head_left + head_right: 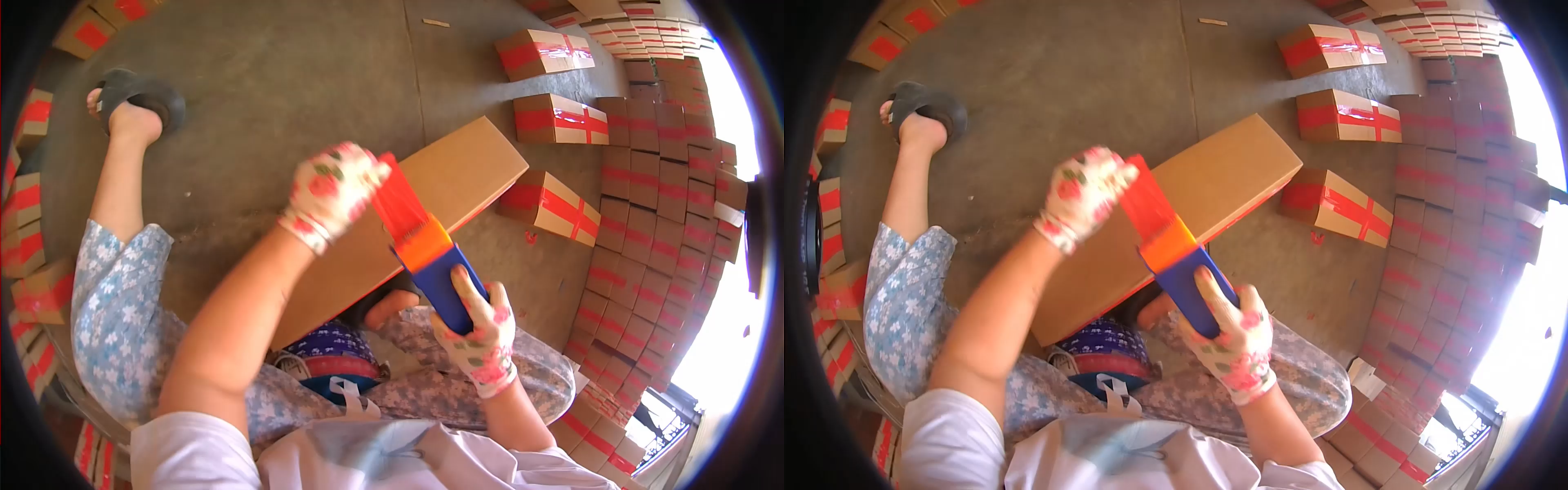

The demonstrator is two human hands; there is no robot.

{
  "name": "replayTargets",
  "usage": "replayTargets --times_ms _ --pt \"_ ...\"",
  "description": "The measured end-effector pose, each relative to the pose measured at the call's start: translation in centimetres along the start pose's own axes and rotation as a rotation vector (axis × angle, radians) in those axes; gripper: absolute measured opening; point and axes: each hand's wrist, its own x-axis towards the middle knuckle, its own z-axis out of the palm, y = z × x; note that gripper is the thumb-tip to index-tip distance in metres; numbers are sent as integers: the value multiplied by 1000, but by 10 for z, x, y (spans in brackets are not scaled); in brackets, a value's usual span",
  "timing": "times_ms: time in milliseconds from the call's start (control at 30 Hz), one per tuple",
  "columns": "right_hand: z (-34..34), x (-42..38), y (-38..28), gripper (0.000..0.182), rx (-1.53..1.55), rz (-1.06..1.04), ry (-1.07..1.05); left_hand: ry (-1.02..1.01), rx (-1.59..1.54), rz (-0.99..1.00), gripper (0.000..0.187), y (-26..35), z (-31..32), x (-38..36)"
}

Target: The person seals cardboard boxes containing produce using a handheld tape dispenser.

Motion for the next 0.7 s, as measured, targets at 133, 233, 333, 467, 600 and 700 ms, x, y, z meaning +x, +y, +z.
replayTargets --times_ms 133,233,333,467,600,700 --pt "2 -30 27 61 -67 110 -96 -247 381 -154 30 -81 33 40" --pt "13 -37 43 62 -73 90 -90 -793 384 -215 33 -97 85 30" --pt "23 -50 49 63 -13 163 -143 -1190 87 -466 34 -94 101 16" --pt "31 -39 51 63 -4 104 -116 -1374 424 -571 39 -100 78 28" --pt "50 16 29 55 87 171 -113 -592 302 -565 38 -70 -1 34" --pt "78 69 15 57 185 125 -31 -331 234 -353 45 -23 -22 3"
